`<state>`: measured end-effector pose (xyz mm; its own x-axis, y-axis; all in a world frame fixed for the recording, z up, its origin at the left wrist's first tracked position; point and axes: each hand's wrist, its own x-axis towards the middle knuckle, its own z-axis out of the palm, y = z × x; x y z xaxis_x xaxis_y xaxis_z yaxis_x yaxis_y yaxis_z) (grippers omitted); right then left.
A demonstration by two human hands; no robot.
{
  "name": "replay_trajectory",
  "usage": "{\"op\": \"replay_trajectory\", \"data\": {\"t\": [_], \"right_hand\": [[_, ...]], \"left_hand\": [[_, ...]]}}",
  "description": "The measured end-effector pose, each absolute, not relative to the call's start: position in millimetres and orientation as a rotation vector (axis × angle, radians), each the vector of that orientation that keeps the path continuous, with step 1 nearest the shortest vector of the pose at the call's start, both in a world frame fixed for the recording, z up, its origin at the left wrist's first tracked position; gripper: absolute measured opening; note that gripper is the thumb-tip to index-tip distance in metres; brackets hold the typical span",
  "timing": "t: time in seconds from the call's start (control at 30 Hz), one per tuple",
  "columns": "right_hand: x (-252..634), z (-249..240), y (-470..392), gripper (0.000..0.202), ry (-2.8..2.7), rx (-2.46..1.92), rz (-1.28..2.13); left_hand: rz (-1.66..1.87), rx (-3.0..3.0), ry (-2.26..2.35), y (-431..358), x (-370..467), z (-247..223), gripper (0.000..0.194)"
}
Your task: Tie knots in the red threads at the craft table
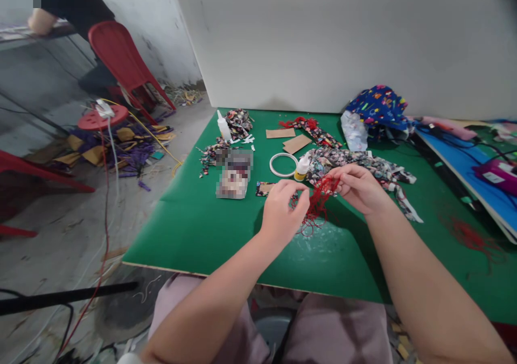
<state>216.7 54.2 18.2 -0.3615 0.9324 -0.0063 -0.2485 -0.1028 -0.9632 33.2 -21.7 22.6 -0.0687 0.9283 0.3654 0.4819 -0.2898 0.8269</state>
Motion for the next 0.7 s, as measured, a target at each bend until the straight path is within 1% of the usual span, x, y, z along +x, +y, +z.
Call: {"op": "replay_trajectory", "data": {"t": [0.07, 0.23, 0.53, 0.63, 0.7], "right_hand": [[214.6, 16.8, 53.5, 0.014, -1.254, -0.846, 1.658], [208.9, 13.4, 51.9, 0.009, -1.281, -0.782, 1.727], [205.3, 12.9, 49.4, 0.015, -1.275, -0.767, 1.752], [205.0, 13.3, 48.7, 0.015, -1.272, -0.77, 1.775], [204.9, 13.2, 48.7, 0.015, -1.271, -0.77, 1.788]], "left_hand": [[1.328, 1.669, 1.45, -21.5, 33.1, 23.2, 0.018], [1.207, 1.542, 1.354, -18.4, 35.6, 18.6, 0.023], [1.082, 1.251, 1.294, -13.5, 40.0, 8.0, 0.026], [1.053, 1.295, 1.291, -12.1, 37.5, 9.4, 0.028], [1.058, 1.498, 1.398, -10.4, 29.5, 13.9, 0.028]]}}
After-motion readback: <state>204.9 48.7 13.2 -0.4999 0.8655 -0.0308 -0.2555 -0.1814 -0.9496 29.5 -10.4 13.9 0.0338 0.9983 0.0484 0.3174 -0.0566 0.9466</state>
